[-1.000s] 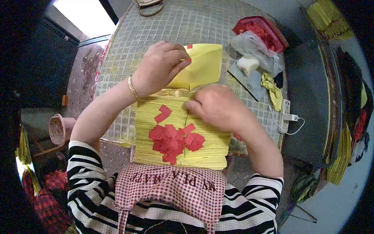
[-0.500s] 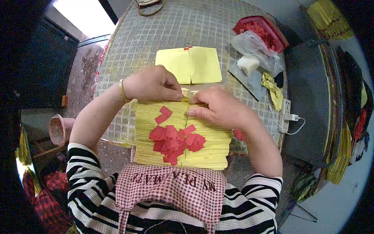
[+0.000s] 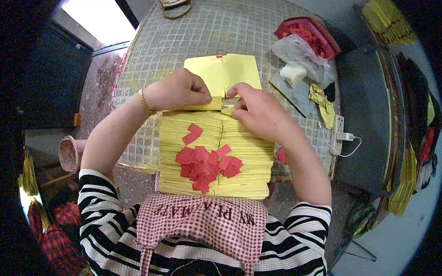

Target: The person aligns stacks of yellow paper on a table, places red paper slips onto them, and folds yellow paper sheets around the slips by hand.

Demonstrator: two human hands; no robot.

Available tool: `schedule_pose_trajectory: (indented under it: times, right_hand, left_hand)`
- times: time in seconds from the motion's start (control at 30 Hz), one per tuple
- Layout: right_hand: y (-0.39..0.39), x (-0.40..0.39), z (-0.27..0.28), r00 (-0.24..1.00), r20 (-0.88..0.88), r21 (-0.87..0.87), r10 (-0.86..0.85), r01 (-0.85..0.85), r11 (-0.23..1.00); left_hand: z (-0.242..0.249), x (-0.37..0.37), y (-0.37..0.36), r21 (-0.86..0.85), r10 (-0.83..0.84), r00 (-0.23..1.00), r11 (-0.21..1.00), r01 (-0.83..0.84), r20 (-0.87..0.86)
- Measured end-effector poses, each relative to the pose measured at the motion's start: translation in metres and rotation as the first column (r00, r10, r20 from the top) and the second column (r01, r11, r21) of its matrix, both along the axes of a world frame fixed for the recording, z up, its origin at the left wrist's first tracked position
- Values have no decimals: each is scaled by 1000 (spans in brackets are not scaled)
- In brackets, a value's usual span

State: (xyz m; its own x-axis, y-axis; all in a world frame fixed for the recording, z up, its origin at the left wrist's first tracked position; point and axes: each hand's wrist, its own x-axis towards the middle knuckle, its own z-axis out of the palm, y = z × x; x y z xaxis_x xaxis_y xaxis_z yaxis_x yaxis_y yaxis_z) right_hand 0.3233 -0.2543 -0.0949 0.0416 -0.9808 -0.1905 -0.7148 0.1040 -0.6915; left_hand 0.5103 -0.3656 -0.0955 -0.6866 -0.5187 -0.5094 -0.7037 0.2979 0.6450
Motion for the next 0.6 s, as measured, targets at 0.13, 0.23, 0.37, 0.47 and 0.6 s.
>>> schedule_pose_trajectory:
  times: [0.13, 0.23, 0.37, 0.47, 0.6]
  right_hand:
    - [-7, 0, 3, 982, -168, 69, 84, -73, 995]
    - [-13, 2, 2, 985, -167, 42, 41, -35, 999]
    - [-14, 6, -1, 987, -157, 5, -25, 26, 1000]
    - [-4, 11, -6, 987, -131, -26, -92, 89, 996]
    - [30, 24, -8, 957, -287, -435, -37, -96, 895]
  left_hand:
    - [6, -9, 0, -173, -179, 982, 967, 186, 56]
    - [-11, -12, 1, -386, -278, 957, 894, 228, -78]
    - [-26, -13, 4, -600, -393, 897, 774, 205, -201]
    - [-29, -12, 10, -640, -384, 889, 755, 146, -251]
    - [-21, -9, 13, -440, -299, 906, 886, 147, -300]
